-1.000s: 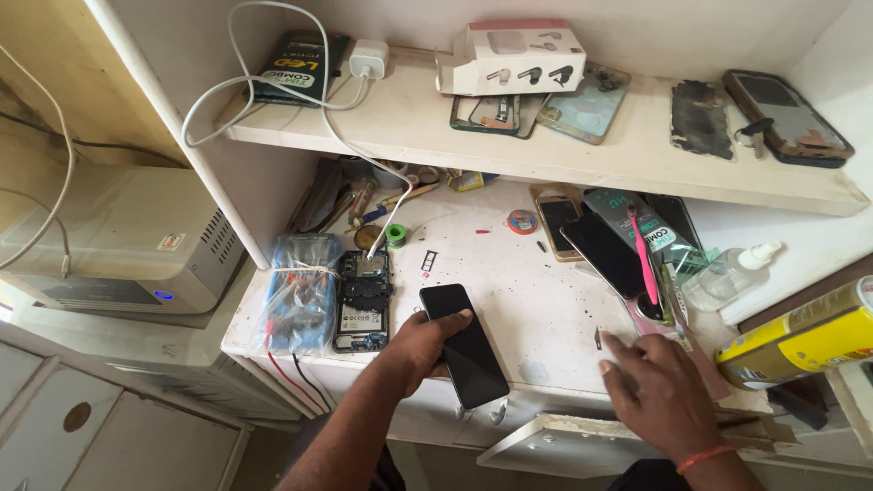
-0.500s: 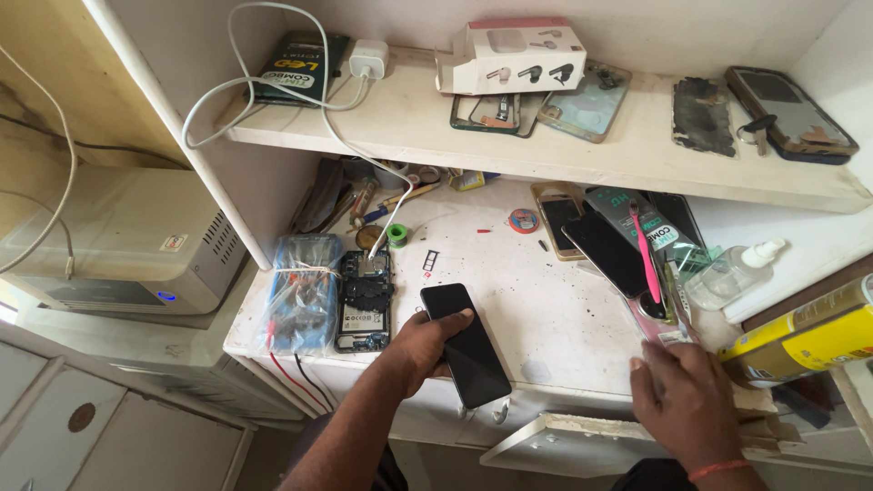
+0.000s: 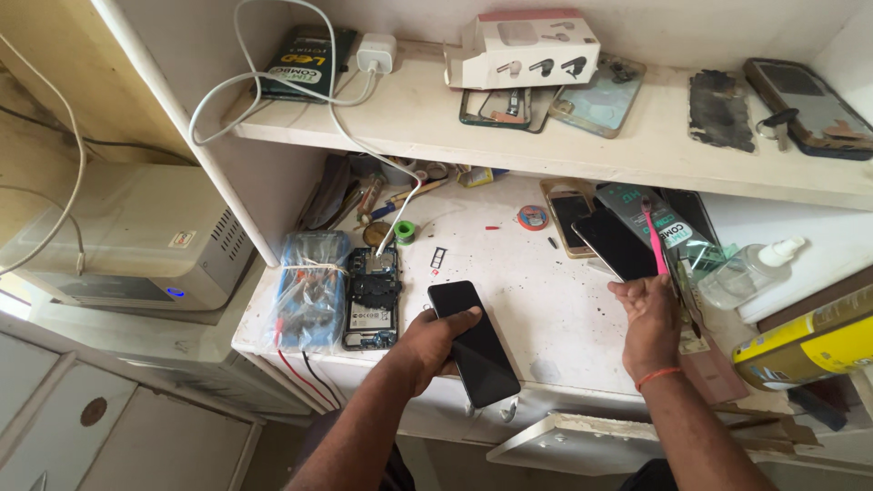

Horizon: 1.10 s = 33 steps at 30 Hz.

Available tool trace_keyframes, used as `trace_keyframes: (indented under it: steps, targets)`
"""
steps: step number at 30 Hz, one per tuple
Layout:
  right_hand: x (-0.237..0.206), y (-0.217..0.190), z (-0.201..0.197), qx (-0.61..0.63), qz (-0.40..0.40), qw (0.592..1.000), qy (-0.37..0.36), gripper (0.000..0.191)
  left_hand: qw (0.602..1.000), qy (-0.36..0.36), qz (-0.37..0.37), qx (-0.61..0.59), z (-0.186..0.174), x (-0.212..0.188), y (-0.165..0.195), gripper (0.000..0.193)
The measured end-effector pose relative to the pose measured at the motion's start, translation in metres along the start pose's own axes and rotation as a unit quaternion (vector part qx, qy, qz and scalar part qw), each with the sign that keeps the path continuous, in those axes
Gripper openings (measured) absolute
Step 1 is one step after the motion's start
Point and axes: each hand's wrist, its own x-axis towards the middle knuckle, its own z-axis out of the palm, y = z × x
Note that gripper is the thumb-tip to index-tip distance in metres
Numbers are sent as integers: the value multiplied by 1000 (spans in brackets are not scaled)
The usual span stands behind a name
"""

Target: The person uses a screwdriver to remove screws from a disassembled smartphone, then picks up a replacement back cover and aligns it with the phone body. They reinsert the battery and reassemble the device, securing the back cover in place.

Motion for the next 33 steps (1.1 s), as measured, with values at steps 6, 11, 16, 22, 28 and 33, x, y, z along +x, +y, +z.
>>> trace_keyframes:
  steps: [6, 11, 16, 22, 28, 33]
  targets:
    - [3, 0, -1, 38, 6, 999, -6, 46, 1000, -3, -8, -11, 1, -2, 1, 62]
    - [-7, -10, 7, 79, 0, 996, -37, 42, 1000, 10, -19, -7, 1, -2, 3, 63]
    - [-52, -16, 35, 86, 59, 985, -136, 44, 1000, 4, -11, -21, 1, 0, 1, 63]
    - [-40, -29, 32, 138, -2, 987, -83, 45, 1000, 2, 3, -10, -1, 0, -2, 61]
    - [10, -10, 16, 137, 25, 990, -19, 43, 1000, 10, -12, -12, 1, -3, 3, 59]
    - [26, 10, 23, 121, 46, 991, -34, 48, 1000, 3, -10, -12, 1, -4, 4, 63]
